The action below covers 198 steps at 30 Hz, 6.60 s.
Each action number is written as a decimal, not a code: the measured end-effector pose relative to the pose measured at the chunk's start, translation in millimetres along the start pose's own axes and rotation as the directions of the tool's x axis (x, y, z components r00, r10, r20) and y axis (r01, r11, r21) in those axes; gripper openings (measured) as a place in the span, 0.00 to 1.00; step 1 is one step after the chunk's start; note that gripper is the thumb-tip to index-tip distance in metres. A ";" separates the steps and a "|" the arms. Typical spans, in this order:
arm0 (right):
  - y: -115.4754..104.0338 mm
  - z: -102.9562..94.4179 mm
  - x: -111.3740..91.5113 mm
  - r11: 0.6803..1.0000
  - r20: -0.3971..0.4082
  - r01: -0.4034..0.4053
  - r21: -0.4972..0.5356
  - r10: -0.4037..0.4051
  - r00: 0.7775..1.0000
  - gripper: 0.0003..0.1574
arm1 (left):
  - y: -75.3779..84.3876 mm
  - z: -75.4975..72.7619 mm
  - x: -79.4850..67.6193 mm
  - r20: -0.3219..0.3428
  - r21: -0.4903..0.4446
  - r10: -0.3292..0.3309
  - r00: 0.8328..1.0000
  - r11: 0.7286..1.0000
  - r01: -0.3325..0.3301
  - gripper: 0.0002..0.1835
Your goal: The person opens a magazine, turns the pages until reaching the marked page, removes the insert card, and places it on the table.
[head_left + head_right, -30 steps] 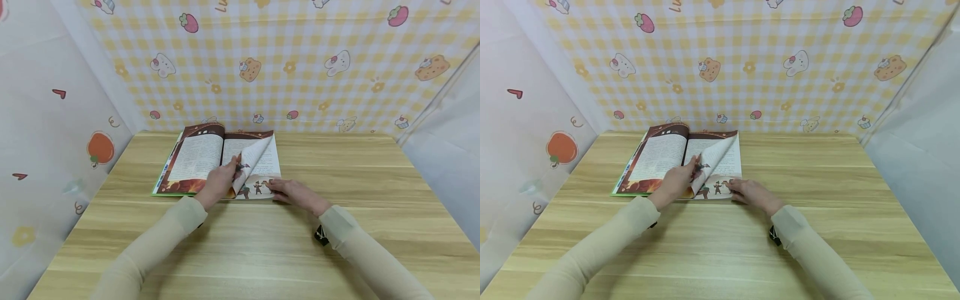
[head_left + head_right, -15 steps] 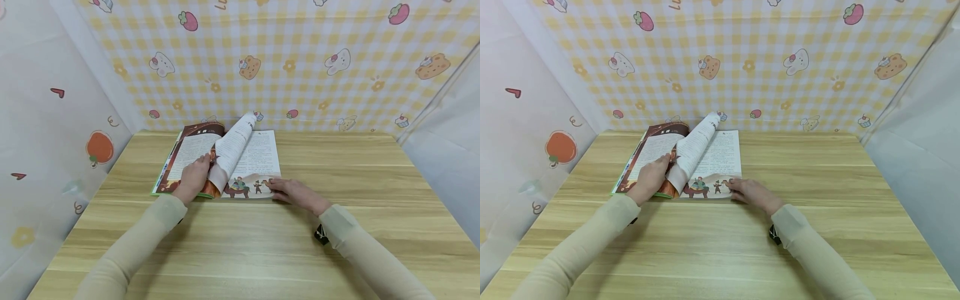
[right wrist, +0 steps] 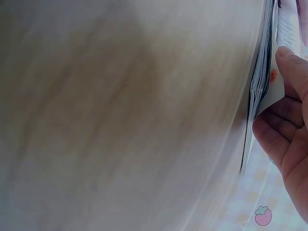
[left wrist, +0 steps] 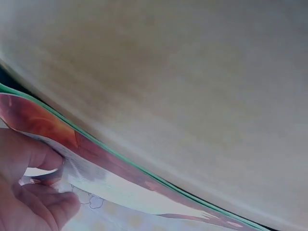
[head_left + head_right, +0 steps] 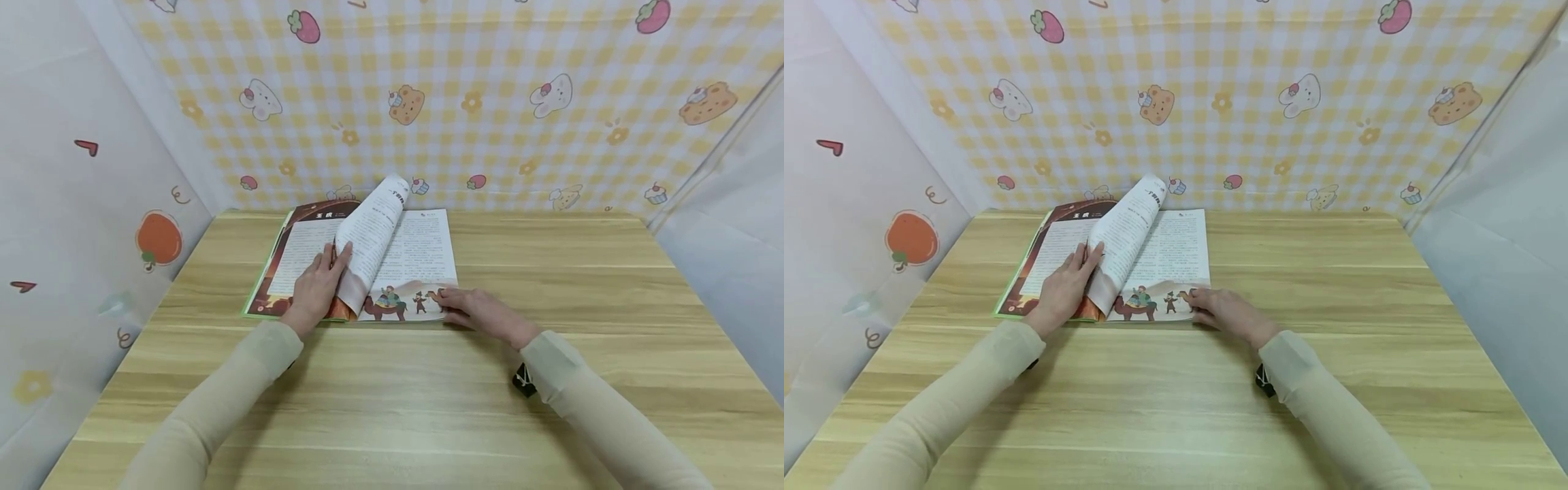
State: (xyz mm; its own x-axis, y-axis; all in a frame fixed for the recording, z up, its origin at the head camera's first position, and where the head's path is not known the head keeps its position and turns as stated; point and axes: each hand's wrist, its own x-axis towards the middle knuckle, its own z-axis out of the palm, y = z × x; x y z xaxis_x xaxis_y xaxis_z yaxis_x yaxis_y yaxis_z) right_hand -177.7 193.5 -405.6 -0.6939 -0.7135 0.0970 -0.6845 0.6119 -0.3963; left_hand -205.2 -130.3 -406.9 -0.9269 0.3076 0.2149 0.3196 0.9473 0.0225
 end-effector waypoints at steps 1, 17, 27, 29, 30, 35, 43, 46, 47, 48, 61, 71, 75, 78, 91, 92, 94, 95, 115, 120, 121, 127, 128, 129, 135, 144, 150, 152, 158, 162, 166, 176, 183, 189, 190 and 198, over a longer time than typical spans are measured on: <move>-0.2 -0.3 0.2 1.000 0.001 -0.001 0.001 0.001 1.000 0.26 | -0.3 0.6 0.1 0.004 0.008 0.011 1.000 1.000 -0.011 0.31; -1.7 -1.3 1.6 1.000 0.012 0.003 -0.012 -0.003 1.000 0.26 | 0.7 -0.3 -1.8 0.131 0.149 0.039 0.991 0.987 -0.058 0.25; -1.9 -1.7 0.8 1.000 0.011 -0.003 -0.016 0.003 1.000 0.27 | 3.1 -0.5 -3.8 0.209 -0.014 0.030 0.977 1.000 -0.028 0.25; -2.0 -1.7 0.6 1.000 0.008 0.003 -0.023 -0.002 1.000 0.27 | 2.4 0.1 -4.6 0.220 -0.040 0.016 0.975 0.999 -0.007 0.29; -1.9 -1.7 0.5 1.000 0.007 0.003 -0.022 -0.003 1.000 0.27 | 2.4 -0.2 -5.2 0.230 -0.055 0.005 0.973 0.998 0.008 0.32; -1.2 -1.2 0.2 1.000 0.002 0.006 -0.029 -0.006 1.000 0.27 | 3.0 -2.0 -8.1 0.285 -0.078 -0.026 0.958 0.996 0.050 0.40; -1.5 -1.4 0.5 1.000 0.009 -0.001 -0.022 0.002 1.000 0.28 | 3.5 -7.6 -12.4 0.377 -0.025 -0.084 0.922 0.995 0.101 0.44; -1.9 -1.7 0.2 1.000 0.011 -0.010 -0.018 0.011 1.000 0.28 | 1.8 -8.3 -13.6 0.411 -0.009 -0.121 0.903 0.991 0.137 0.46; -1.9 -2.0 0.2 1.000 0.011 -0.014 -0.014 0.015 1.000 0.28 | 1.0 -8.5 -13.8 0.419 -0.010 -0.131 0.898 0.989 0.149 0.46; -1.9 -2.2 0.1 1.000 0.009 -0.015 -0.014 0.016 1.000 0.28 | 0.2 -8.5 -14.1 0.426 -0.015 -0.141 0.894 0.987 0.162 0.47; 0.3 -1.0 0.9 1.000 0.000 0.002 -0.006 -0.002 1.000 0.27 | -18.6 -6.2 -24.1 0.436 -0.094 -0.130 0.891 0.978 0.188 0.48; -0.6 -2.5 0.5 1.000 0.011 -0.010 0.003 0.010 1.000 0.26 | -20.8 -7.8 -24.4 0.472 -0.067 -0.177 0.864 0.970 0.235 0.55; 0.2 -2.3 0.4 1.000 0.010 -0.009 0.003 0.009 1.000 0.27 | -21.5 -8.5 -25.7 0.475 -0.051 -0.190 0.859 0.969 0.243 0.54; 1.0 -1.9 0.7 1.000 0.011 -0.012 0.009 0.012 1.000 0.27 | -22.7 -8.6 -26.4 0.466 -0.040 -0.184 0.865 0.973 0.228 0.52; 0.8 -2.4 0.4 1.000 -0.003 0.008 0.017 -0.008 1.000 0.26 | -21.2 -3.8 -27.5 0.459 -0.034 -0.179 0.870 0.975 0.219 0.50; 0.8 -2.4 0.4 1.000 -0.005 0.007 0.022 -0.007 1.000 0.26 | -21.1 -3.3 -27.7 0.458 -0.037 -0.173 0.872 0.976 0.213 0.50; 0.8 -2.7 0.5 0.999 -0.003 -0.002 0.035 0.002 1.000 0.25 | -21.0 -2.9 -27.9 0.458 -0.039 -0.162 0.874 0.979 0.202 0.51; 0.8 -2.7 0.4 0.999 -0.003 -0.004 0.035 0.004 1.000 0.25 | -20.8 -2.7 -27.9 0.458 -0.039 -0.159 0.875 0.979 0.198 0.51; 0.1 -3.7 1.8 0.999 -0.003 -0.021 0.026 0.021 1.000 0.21 | -14.6 -5.4 -28.2 0.453 -0.058 -0.095 0.886 0.989 0.136 0.38; -0.1 -3.6 1.8 1.000 -0.009 -0.018 0.023 0.018 1.000 0.20 | -14.2 -5.5 -27.5 0.454 -0.070 -0.065 0.888 0.992 0.109 0.38; -0.1 -3.4 2.0 1.000 -0.008 -0.018 0.020 0.018 1.000 0.20 | -14.2 -5.8 -27.3 0.460 -0.072 -0.067 0.886 0.991 0.112 0.38; -0.5 -3.1 2.7 1.000 -0.012 -0.019 0.010 0.019 1.000 0.20 | -12.6 -7.7 -26.3 0.489 -0.074 -0.076 0.869 0.989 0.128 0.37; -0.7 -3.0 2.5 1.000 -0.014 -0.016 0.005 0.016 1.000 0.20 | -12.1 -8.2 -26.0 0.491 -0.072 -0.077 0.868 0.989 0.129 0.37; -0.6 -2.9 2.5 1.000 -0.015 -0.013 0.000 0.013 1.000 0.20 | -11.9 -8.3 -25.7 0.493 -0.070 -0.077 0.866 0.989 0.128 0.37; -0.9 -3.6 2.6 1.000 -0.008 -0.014 -0.022 0.014 1.000 0.22 | -10.5 -9.1 -25.0 0.501 -0.060 -0.075 0.862 0.991 0.121 0.36; 0.4 -3.1 3.2 0.999 -0.025 -0.008 -0.032 0.007 1.000 0.18 | -9.4 -9.6 -24.9 0.502 -0.051 -0.079 0.861 0.991 0.120 0.36; 1.5 -1.9 3.3 1.000 -0.051 -0.003 -0.025 0.002 0.999 0.11 | -7.9 -9.4 -25.5 0.493 -0.037 -0.080 0.866 0.993 0.112 0.36; 1.2 -1.7 3.6 1.000 -0.055 -0.006 -0.019 0.005 0.998 0.09 | -7.6 -9.0 -25.8 0.489 -0.034 -0.079 0.869 0.993 0.109 0.36; 0.0 -1.8 4.2 1.000 -0.054 -0.020 -0.014 0.020 0.998 0.04 | -7.3 -7.6 -26.3 0.480 -0.029 -0.071 0.874 0.995 0.097 0.35; -0.2 -2.3 4.4 1.000 -0.057 -0.026 -0.011 0.025 0.998 0.04 | -7.2 -6.8 -26.3 0.483 -0.030 -0.069 0.873 0.995 0.096 0.35; -0.5 -2.5 4.2 1.000 -0.066 -0.028 -0.003 0.027 0.997 0.04 | -6.9 -6.9 -26.3 0.484 -0.026 -0.070 0.872 0.995 0.094 0.36; -0.7 -3.0 2.8 0.999 -0.087 -0.050 -0.014 0.049 0.995 0.05 | -5.5 -9.7 -26.0 0.497 -0.041 -0.084 0.864 0.992 0.121 0.36; -1.7 -2.8 2.2 0.999 -0.074 -0.041 -0.003 0.041 0.996 0.05 | -7.4 -11.0 -26.5 0.481 -0.069 -0.070 0.874 0.991 0.117 0.36; -2.5 -3.2 1.7 0.999 -0.078 -0.049 -0.007 0.048 0.996 0.07 | -8.9 -12.6 -26.4 0.464 -0.105 -0.048 0.884 0.988 0.109 0.37; -2.5 -3.2 1.6 0.999 -0.080 -0.048 -0.008 0.047 0.996 0.07 | -8.8 -13.3 -26.6 0.458 -0.109 -0.045 0.888 0.988 0.106 0.37; -2.4 -3.6 0.4 0.998 -0.083 -0.053 -0.020 0.051 0.995 0.09 | -5.9 -17.9 -25.1 0.418 -0.122 -0.022 0.908 0.989 0.080 0.39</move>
State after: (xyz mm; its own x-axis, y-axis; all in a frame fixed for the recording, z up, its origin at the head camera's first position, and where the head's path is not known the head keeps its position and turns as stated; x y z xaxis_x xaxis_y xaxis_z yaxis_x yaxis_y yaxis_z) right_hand -177.1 193.0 -401.4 -0.7443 -0.6502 0.1525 -0.6510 0.6554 -0.3829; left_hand -180.3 -145.2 -394.9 -0.9311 0.2960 -0.2134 0.2659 0.9508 0.1589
